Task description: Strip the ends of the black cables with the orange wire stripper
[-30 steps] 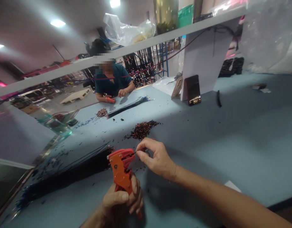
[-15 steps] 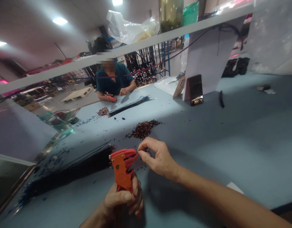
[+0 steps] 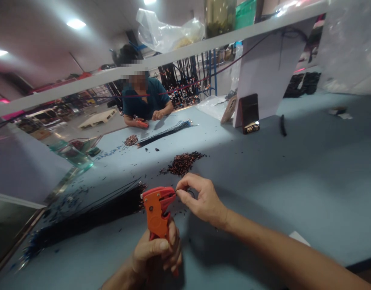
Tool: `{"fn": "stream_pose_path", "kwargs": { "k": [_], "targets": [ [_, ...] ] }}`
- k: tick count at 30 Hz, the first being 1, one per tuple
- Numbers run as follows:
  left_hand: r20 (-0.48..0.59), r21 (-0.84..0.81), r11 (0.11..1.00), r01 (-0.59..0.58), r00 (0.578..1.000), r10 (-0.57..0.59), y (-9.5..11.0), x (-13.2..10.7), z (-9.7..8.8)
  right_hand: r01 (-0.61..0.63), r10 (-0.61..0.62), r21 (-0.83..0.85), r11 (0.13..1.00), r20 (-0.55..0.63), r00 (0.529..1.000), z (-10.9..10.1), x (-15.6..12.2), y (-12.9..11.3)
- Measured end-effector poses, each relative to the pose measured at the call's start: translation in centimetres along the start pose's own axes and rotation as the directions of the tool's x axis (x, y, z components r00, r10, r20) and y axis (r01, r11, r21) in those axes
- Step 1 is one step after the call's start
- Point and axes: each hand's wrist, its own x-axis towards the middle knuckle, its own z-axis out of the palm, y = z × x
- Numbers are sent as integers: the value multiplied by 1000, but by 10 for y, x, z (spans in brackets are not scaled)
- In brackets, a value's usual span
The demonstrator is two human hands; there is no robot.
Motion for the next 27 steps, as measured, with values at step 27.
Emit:
{"fn": "stream_pose_path", "kwargs": {
  "k": [27],
  "targets": [
    [-109, 58, 998, -12, 994, 18, -3, -1, 2, -93, 101, -74, 993, 113, 989, 0, -1, 0]
  ]
}}
